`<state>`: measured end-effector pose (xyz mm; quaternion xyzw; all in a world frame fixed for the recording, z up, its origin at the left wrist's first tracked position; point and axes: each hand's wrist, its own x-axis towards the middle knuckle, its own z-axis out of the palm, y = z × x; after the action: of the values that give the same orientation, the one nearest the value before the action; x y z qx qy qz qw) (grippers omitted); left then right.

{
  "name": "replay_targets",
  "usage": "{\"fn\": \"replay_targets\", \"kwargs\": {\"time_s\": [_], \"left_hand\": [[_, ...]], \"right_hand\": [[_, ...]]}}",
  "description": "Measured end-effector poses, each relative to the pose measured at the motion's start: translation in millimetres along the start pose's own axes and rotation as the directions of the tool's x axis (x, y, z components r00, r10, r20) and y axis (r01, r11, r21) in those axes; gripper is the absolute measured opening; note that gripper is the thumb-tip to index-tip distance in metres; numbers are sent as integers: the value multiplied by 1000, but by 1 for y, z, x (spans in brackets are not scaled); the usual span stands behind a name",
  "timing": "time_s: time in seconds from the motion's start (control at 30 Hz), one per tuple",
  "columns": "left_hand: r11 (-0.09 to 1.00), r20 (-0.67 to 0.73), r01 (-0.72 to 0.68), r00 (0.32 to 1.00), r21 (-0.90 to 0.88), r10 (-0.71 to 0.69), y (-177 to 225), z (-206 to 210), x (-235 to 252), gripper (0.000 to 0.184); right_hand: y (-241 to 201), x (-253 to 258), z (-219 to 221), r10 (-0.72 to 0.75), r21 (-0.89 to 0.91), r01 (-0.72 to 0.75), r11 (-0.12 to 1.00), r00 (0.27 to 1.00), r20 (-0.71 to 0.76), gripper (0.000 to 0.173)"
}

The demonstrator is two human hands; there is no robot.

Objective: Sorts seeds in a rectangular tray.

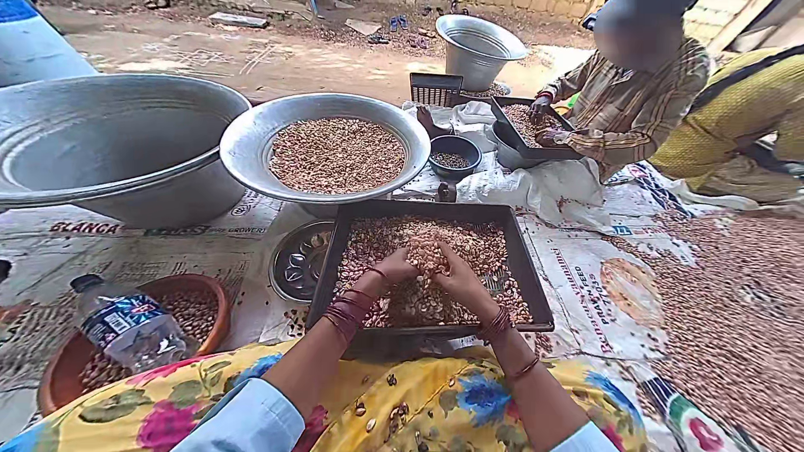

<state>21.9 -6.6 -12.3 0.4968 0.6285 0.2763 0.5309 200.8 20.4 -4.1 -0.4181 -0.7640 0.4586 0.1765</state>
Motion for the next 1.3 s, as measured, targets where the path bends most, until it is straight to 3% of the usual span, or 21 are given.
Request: {"fn": "replay_targets", "kwargs": {"time_s": [0.07, 0.1, 0.17, 0.23, 0.3, 0.37, 0.47, 0.57, 0.7, 0.8, 0.97, 1.03, 1.1, 1.17, 1.2, 1.23, 1.27, 1.3], "left_hand": [[949, -56, 10, 998, -315, -29, 0, 0, -6, 57], [913, -96, -17, 995, -408, -24, 2, -2, -7, 48], [861, -152, -79, 988, -503, 2, 10, -10, -11, 38], [856, -194, -161, 978, -490, 73, 16, -20, -14, 40], [872, -186, -245, 966, -423, 181, 16, -33, -14, 48], [863, -161, -318, 948, -391, 276, 21, -42, -20, 54], [873, -185, -386, 920, -299, 344, 32, -50, -32, 54], [905, -213, -403, 904, -136, 371, 36, -58, -34, 48], [908, -300, -388, 857, 159, 419, 36, -64, -39, 38], [912, -363, -313, 844, 266, 396, 40, -64, -44, 34], [861, -325, -251, 850, 442, 415, 38, -58, -41, 23], [840, -279, -189, 887, 509, 369, 38, -48, -38, 19], [809, -202, -153, 927, 567, 317, 37, -36, -31, 20], [771, -102, -149, 958, 619, 267, 32, -24, -22, 21], [753, -61, -138, 971, 643, 230, 30, -19, -19, 22], [734, -34, -121, 981, 668, 193, 29, -13, -16, 22], [717, -21, -108, 986, 688, 168, 26, -8, -14, 22], [701, -14, -94, 989, 707, 147, 24, -4, -11, 23]], "right_hand": [[-3, -1, -1, -140, 87, 145, 986, 989, -52, 60], [-4, -1, -5, -211, 92, 217, 972, 975, -75, 52], [-5, -5, -20, -304, 50, 310, 950, 948, -92, 40], [-4, -11, -38, -242, 26, 248, 968, 959, -146, 34], [2, -15, -57, -105, -31, 100, 994, 968, -230, 29], [11, -15, -76, 20, -221, -85, 972, 959, -282, 25], [17, -17, -91, 170, -476, -289, 831, 946, -276, 26], [25, -12, -92, 318, -578, -413, 704, 911, -263, 22], [27, -5, -85, 439, -653, -488, 579, 862, -255, 23], [34, -1, -79, 462, -681, -504, 531, 846, -267, 27], [35, 1, -74, 478, -718, -510, 475, 834, -276, 27], [34, 1, -74, 496, -716, -514, 473, 826, -266, 27], [29, -4, -79, 480, -679, -455, 577, 861, -170, 26], [24, -16, -89, 266, -524, -200, 828, 962, 54, 19], [21, -22, -93, 62, -314, -5, 950, 983, 172, 12], [17, -28, -94, -131, -19, 140, 990, 960, 249, 7], [10, -32, -93, -269, 228, 209, 951, 923, 276, 10], [3, -35, -93, -343, 347, 246, 905, 904, 255, 11]]}}
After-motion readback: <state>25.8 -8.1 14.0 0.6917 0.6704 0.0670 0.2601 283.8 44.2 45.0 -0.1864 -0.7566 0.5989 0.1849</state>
